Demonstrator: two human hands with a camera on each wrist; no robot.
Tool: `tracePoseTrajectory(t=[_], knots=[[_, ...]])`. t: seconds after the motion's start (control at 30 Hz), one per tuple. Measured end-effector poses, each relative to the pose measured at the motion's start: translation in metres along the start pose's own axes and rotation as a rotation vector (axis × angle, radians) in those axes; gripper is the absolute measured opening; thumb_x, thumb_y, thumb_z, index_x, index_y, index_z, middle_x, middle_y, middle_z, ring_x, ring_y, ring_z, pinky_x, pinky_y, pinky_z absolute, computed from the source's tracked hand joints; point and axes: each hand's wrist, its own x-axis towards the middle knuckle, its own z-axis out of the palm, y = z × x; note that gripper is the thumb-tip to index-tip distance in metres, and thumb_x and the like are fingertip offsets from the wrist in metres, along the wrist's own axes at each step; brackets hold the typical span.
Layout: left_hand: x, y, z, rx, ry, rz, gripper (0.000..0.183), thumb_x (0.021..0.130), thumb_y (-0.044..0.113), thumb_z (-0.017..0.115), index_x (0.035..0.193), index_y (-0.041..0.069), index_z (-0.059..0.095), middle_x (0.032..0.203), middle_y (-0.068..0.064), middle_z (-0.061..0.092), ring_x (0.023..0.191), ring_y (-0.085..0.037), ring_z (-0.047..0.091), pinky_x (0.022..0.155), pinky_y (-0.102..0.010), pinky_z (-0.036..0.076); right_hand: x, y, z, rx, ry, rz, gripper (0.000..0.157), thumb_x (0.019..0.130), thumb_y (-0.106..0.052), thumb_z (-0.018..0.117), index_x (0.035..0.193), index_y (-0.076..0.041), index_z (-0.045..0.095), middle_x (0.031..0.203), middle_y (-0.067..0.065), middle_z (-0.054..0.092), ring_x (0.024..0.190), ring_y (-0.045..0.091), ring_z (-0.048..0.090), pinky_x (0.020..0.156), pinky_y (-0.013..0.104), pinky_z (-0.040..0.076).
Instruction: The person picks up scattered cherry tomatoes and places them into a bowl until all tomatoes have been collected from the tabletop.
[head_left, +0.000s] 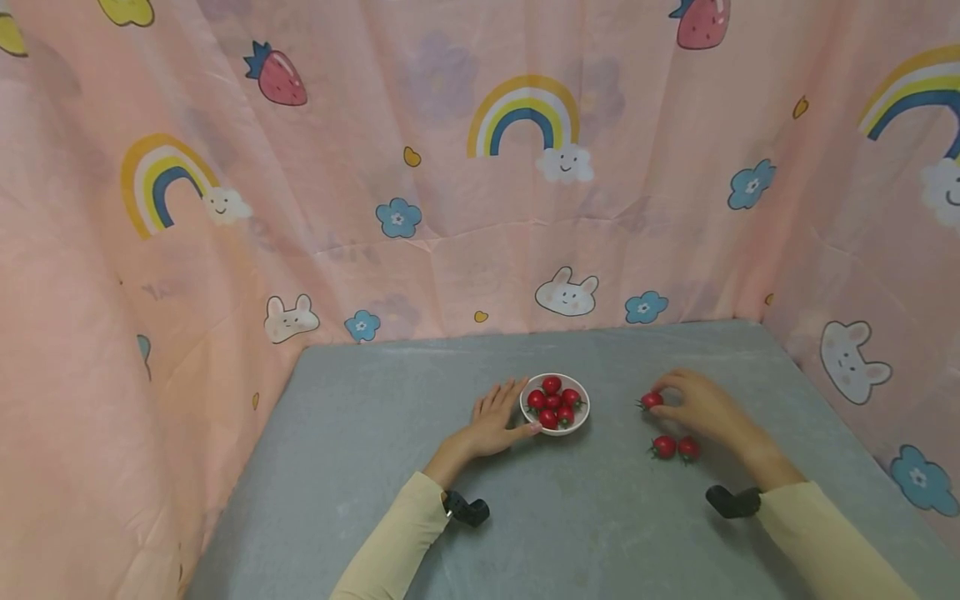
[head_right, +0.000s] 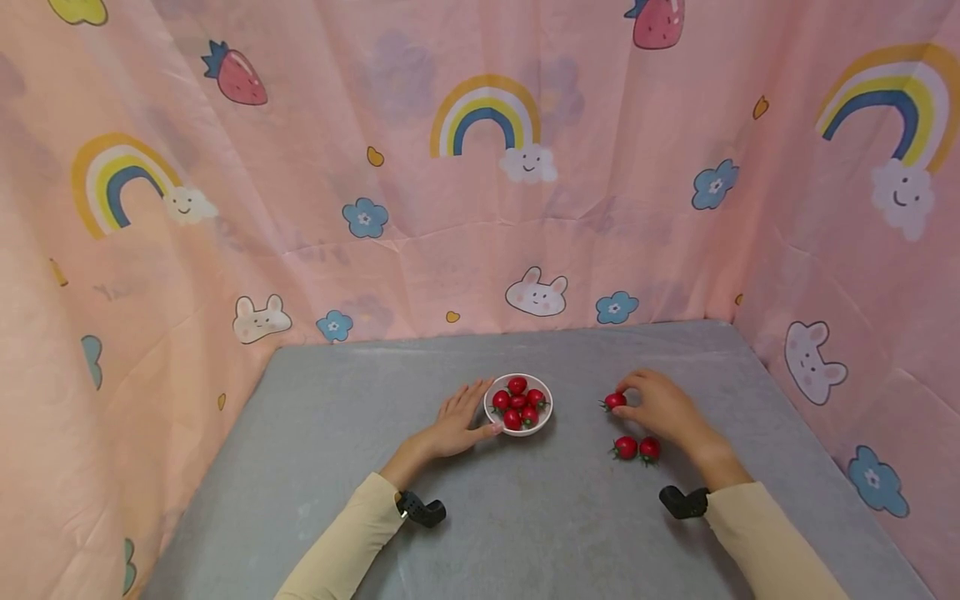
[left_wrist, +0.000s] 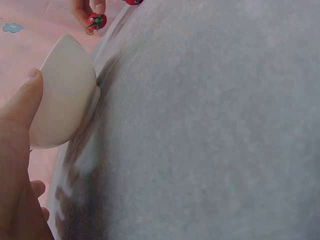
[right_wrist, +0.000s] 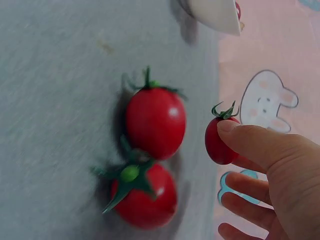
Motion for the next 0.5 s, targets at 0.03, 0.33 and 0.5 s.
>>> tracePoseTrajectory(t=[0.03,0.33,0.5], knots=[[0.000,0.000,0.000,0.000,0.000,0.000,0.083,0.096,0.058,0.052,0.160,0.033,0.004,0.169,-0.009,0.009,0.156,-0.038,0.006,0.120,-0.064,0.007,0.001,-0.003,-0.001,-0.002,-0.001,-0.005,0.034,0.086,-0.028,0.076,0.113,-0.007,0.070,0.123,0.021,0.062,0.117,0.041,0.054,0.099,0.064,0.043],[0.001,-0.001,0.001,0.010,0.009,0.001,0.083,0.096,0.057,0.053,0.160,0.034,0.004,0.169,-0.008,0.010,0.156,-0.037,0.007,0.120,-0.063,0.009,0.017,-0.022,-0.002,-0.061,0.011,-0.054,0.033,0.085,-0.028,0.078,0.111,-0.009,0.071,0.122,0.017,0.065,0.117,0.039,0.056,0.100,0.061,0.045],[0.001,-0.001,0.001,0.010,0.008,0.005,0.083,0.097,0.056,0.053,0.160,0.034,0.003,0.169,-0.008,0.010,0.156,-0.037,0.007,0.120,-0.063,0.009,0.026,-0.033,-0.001,-0.059,0.007,-0.068,0.034,0.085,-0.030,0.078,0.112,-0.010,0.071,0.124,0.015,0.065,0.120,0.037,0.056,0.103,0.060,0.044]])
